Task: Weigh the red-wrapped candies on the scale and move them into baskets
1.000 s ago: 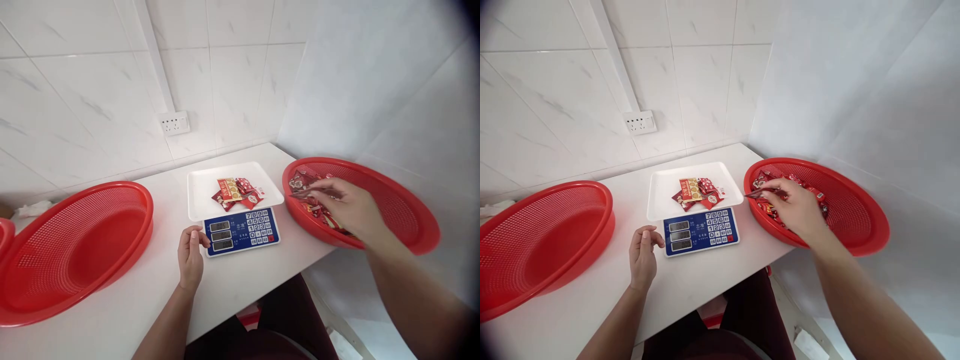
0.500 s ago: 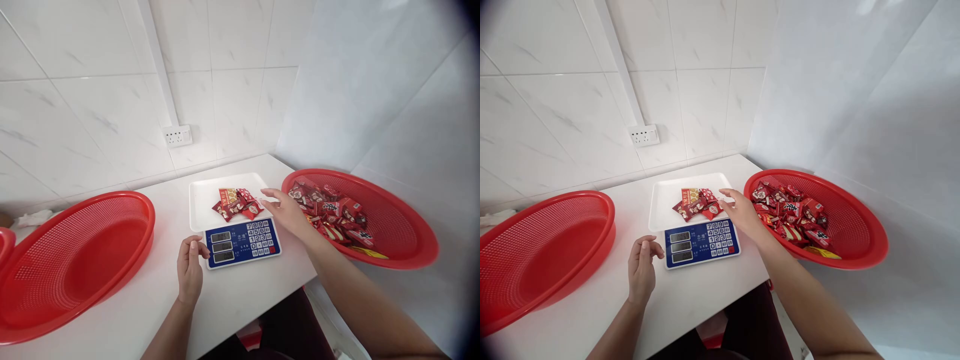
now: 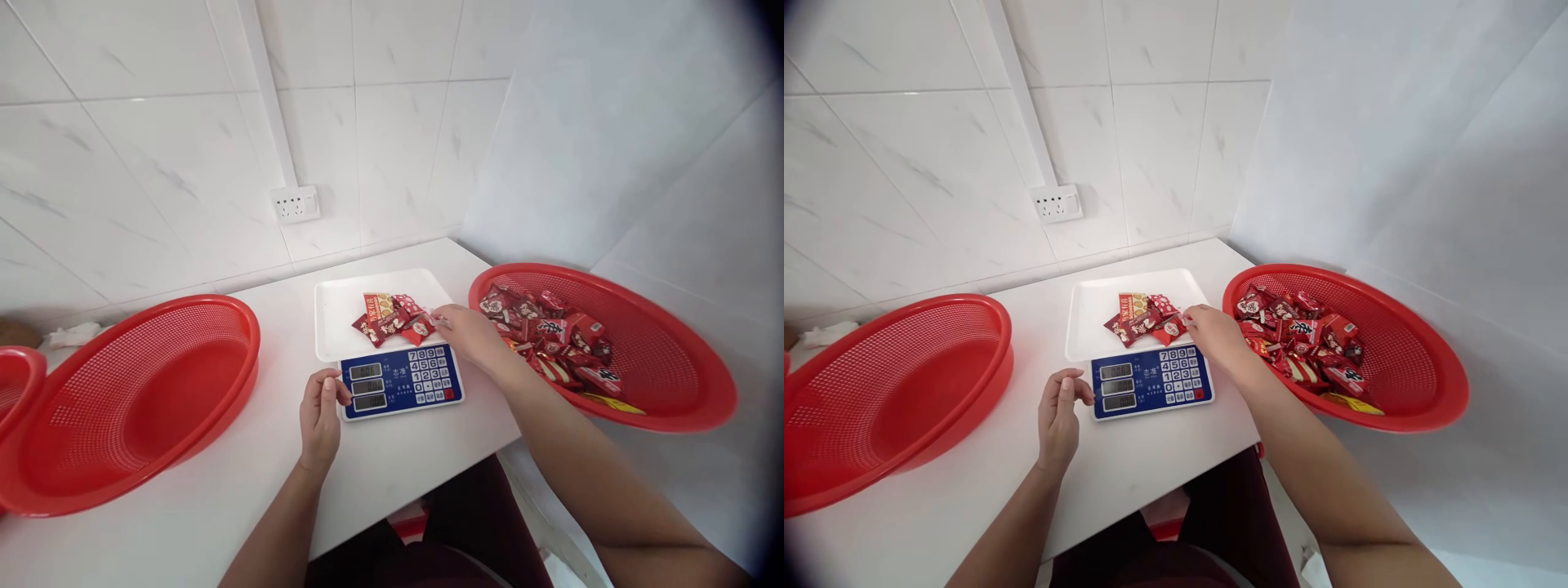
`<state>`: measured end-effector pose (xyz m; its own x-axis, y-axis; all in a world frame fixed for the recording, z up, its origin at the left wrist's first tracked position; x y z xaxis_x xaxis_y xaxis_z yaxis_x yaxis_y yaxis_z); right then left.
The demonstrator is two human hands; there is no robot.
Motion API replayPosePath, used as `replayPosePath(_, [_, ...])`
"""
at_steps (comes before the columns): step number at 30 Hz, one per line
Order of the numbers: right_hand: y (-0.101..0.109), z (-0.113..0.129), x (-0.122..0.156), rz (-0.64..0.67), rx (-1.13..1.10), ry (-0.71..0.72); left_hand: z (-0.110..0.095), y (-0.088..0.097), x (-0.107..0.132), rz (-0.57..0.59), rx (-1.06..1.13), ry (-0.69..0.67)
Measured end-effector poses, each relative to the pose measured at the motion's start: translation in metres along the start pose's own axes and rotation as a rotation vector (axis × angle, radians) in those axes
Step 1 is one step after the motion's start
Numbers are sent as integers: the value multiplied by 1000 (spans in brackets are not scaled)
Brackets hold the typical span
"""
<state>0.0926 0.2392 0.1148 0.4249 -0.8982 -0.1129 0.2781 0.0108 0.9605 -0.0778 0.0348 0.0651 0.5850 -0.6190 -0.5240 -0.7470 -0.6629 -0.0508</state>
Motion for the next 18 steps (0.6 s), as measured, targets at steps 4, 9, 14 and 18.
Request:
replayPosePath(4, [6, -4, 0, -59, 17, -60, 0, 1, 0, -3, 5, 3])
replayPosePath(9, [36, -26, 11, -273, -139, -260, -1, 2, 1, -5, 0, 9])
replayPosePath(14, [52, -57, 30, -421, -389, -333, -2, 1, 1, 7, 6, 13])
replayPosePath(18, [54, -78, 44, -444, -430, -394, -1, 0, 2, 11, -3, 21])
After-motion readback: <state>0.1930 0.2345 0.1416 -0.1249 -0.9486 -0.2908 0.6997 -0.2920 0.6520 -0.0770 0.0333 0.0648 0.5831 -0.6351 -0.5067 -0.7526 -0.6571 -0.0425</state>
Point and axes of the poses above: each hand's wrist, its own x-axis away from the middle knuckle, its own y-axis out of the back of the hand, z = x × y, the point moved 5 cm from there along -x, towards the middle knuckle, and after that the axes turned 12 degrees about -y, right-handed, at the moved point
